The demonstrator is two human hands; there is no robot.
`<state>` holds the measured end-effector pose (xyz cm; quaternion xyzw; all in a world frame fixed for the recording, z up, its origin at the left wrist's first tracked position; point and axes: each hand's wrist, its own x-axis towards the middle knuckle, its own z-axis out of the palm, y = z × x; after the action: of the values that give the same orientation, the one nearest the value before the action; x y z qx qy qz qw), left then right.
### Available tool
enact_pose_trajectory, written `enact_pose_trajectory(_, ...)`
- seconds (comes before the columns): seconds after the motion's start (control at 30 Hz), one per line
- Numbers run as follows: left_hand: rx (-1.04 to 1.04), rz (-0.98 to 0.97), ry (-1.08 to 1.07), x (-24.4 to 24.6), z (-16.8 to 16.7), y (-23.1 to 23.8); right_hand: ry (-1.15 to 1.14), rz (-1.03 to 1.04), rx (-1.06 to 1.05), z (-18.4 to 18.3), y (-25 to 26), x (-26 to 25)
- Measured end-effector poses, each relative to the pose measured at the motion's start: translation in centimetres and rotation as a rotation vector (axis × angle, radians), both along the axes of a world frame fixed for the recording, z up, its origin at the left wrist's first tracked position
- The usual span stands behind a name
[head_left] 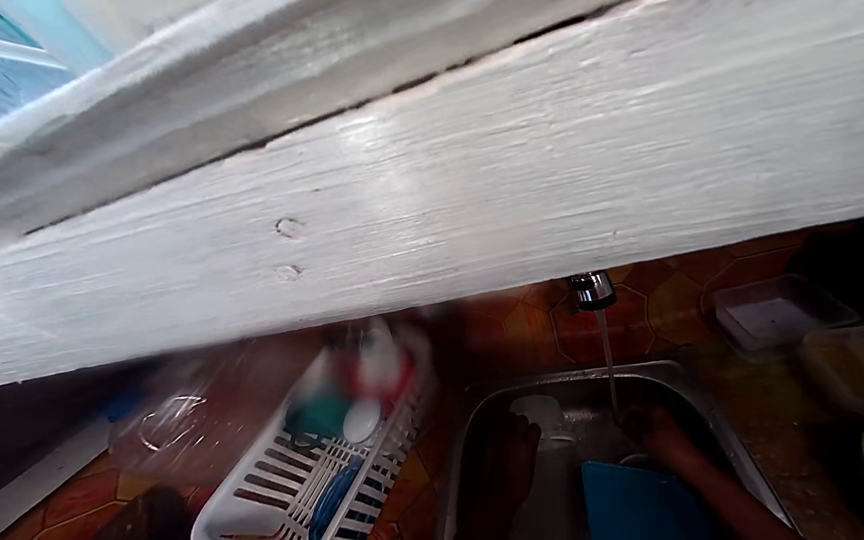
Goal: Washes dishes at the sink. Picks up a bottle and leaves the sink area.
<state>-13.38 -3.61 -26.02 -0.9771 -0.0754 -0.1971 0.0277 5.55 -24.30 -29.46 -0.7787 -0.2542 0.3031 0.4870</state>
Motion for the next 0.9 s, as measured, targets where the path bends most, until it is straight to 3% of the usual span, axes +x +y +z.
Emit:
enact_pose_trajectory(0.1, 0.088, -0.038, -0.186, 0.5, 0.9, 0.1, -0.008, 0.001, 0.017, 1.2, -0.1, -0.2)
enact_pose_trajectory(0.2, 0.001, 0.018, -0.284, 1.8, 2.0, -0.8, -0.001, -0.037, 0.105, 2.7, -0.2, -0.4)
enact_pose_trajectory(0.33, -0.623, 0.32, -0.06, 4.3, 5.0, -3.1, -0.011, -0.14, 0.266, 4.8, -0.1, -0.7)
enact_pose_trajectory(0.4, -0.904, 0.421, -0.003, 6.0, 5.0, -3.6, 0.001, -0.171, 0.317, 5.9, 0.1, -0.8)
enact_pose_trajectory(0.53, -1.35, 0.332, 0.059, 8.8, 2.2, -4.9, 0.006, -0.041, 0.214, 7.9, 0.4, -0.5)
enact_pose_trajectory(0.7, -1.542, 0.256, 0.138, 10.8, 1.4, -6.2, -0.11, 0.118, 0.092, 9.2, 0.3, 1.3)
enact_pose_trajectory(0.9, -1.703, 0.241, 0.178, 11.1, 1.3, -6.4, -0.147, -0.091, 0.044, 8.4, 0.2, 3.0)
